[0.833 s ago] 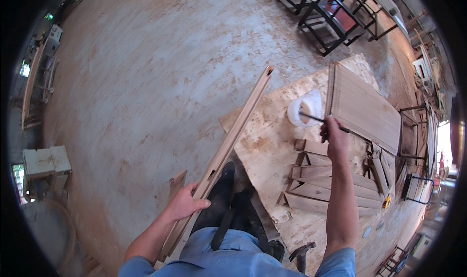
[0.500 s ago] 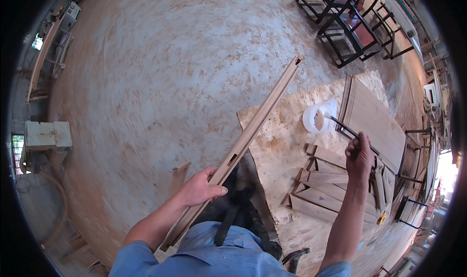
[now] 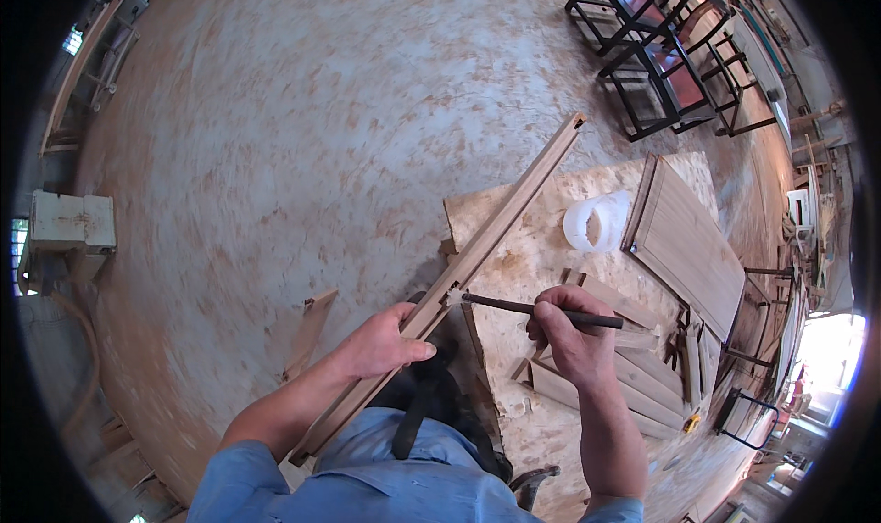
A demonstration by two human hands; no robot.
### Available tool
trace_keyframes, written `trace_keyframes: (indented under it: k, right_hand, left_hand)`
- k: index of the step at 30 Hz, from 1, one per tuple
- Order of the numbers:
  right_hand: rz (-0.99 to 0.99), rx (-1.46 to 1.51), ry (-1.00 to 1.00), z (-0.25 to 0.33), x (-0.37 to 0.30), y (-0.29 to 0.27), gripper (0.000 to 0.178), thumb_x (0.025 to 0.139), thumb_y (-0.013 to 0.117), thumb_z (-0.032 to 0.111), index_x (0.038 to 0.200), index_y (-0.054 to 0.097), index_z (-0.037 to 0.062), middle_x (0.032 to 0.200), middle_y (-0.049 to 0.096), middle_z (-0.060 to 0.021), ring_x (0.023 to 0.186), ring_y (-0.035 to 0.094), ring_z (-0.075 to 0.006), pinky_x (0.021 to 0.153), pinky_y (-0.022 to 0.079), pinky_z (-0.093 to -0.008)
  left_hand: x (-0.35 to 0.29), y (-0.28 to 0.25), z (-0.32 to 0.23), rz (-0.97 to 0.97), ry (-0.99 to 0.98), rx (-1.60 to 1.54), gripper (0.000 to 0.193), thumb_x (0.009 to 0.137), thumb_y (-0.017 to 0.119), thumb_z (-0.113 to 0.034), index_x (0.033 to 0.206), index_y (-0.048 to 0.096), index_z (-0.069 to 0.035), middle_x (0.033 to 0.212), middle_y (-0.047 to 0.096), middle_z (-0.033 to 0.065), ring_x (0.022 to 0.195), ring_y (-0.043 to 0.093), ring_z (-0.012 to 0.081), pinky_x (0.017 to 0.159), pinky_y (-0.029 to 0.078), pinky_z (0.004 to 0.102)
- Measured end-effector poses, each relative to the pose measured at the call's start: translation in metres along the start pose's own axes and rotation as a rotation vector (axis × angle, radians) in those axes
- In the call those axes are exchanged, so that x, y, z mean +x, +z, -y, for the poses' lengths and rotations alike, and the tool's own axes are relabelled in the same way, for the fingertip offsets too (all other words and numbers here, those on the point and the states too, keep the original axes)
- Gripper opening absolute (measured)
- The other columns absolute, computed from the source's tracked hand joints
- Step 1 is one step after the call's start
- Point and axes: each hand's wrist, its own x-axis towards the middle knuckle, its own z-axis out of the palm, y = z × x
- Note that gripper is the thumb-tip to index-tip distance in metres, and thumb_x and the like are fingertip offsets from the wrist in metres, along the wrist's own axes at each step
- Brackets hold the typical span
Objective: The person applies glue to wooden slats using a brush and joins them together to form a frame around a wooden panel. They use a hammer to tap the slats into place and secure the joints.
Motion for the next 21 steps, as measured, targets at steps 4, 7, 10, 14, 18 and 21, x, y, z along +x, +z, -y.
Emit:
trace_keyframes:
  k: [4, 7, 10, 14, 18, 21]
  right_hand:
    - [0.001, -0.09, -0.018, -0.002, 0.003, 0.011, 0.016, 0.091, 0.065, 0.013, 0.086, 0.067, -0.0021, 0.068, 0.064, -0.0027, 0.058, 0.056, -0.0067, 0.053, 0.045, -0.0226]
    - [0.043, -0.209, -0.149, -0.004, 0.001, 0.02, 0.014, 0.089, 0.066, 0.011, 0.086, 0.068, -0.0019, 0.068, 0.064, -0.0051, 0.059, 0.057, -0.0101, 0.054, 0.046, -0.0256]
    - [0.11, -0.28, -0.238, -0.012, -0.007, 0.027, 0.022, 0.093, 0.062, 0.015, 0.082, 0.066, -0.0029, 0.069, 0.065, -0.0065, 0.061, 0.06, -0.011, 0.055, 0.049, -0.0252]
    - [0.152, -0.45, -0.397, 0.003, 0.0, 0.03, 0.011, 0.087, 0.066, 0.008, 0.082, 0.067, -0.0017, 0.066, 0.062, -0.0093, 0.058, 0.06, -0.017, 0.053, 0.046, -0.0285]
    - [0.189, -0.644, -0.549, 0.009, -0.003, 0.044, 0.01, 0.083, 0.07, 0.01, 0.08, 0.064, 0.0028, 0.065, 0.057, -0.0109, 0.058, 0.058, -0.0273, 0.053, 0.046, -0.0368]
    - [0.25, -0.628, -0.564, 0.009, -0.009, 0.052, 0.014, 0.083, 0.07, 0.013, 0.077, 0.06, 0.005, 0.064, 0.054, -0.0107, 0.059, 0.058, -0.0296, 0.052, 0.047, -0.0399]
  left_hand:
    - [-0.006, 0.0, 0.002, 0.002, -0.016, -0.003, 0.057, 0.077, 0.075, -0.023, 0.119, 0.052, 0.007, 0.083, 0.062, 0.007, 0.066, 0.058, 0.0113, 0.058, 0.049, 0.0276]
    - [-0.008, 0.001, 0.005, 0.017, -0.016, -0.028, 0.058, 0.077, 0.075, -0.024, 0.12, 0.051, 0.007, 0.084, 0.061, 0.0066, 0.065, 0.058, 0.0106, 0.058, 0.049, 0.0273]
    - [-0.008, -0.001, 0.011, 0.027, -0.031, 0.008, 0.059, 0.076, 0.075, -0.023, 0.12, 0.051, 0.008, 0.089, 0.064, 0.0097, 0.073, 0.061, 0.014, 0.065, 0.051, 0.0294]
    - [-0.009, 0.002, 0.022, -0.091, 0.114, 0.144, 0.061, 0.075, 0.075, -0.025, 0.121, 0.052, 0.007, 0.099, 0.066, 0.0157, 0.089, 0.064, 0.0225, 0.08, 0.051, 0.0337]
    - [-0.017, 0.012, 0.011, -0.189, 0.073, 0.333, 0.063, 0.074, 0.075, -0.027, 0.122, 0.051, 0.006, 0.105, 0.066, 0.0224, 0.101, 0.064, 0.0341, 0.088, 0.05, 0.0394]
    - [-0.022, 0.016, 0.003, -0.272, 0.066, 0.455, 0.064, 0.075, 0.076, -0.029, 0.123, 0.051, 0.005, 0.108, 0.064, 0.0258, 0.104, 0.062, 0.0401, 0.09, 0.049, 0.0426]
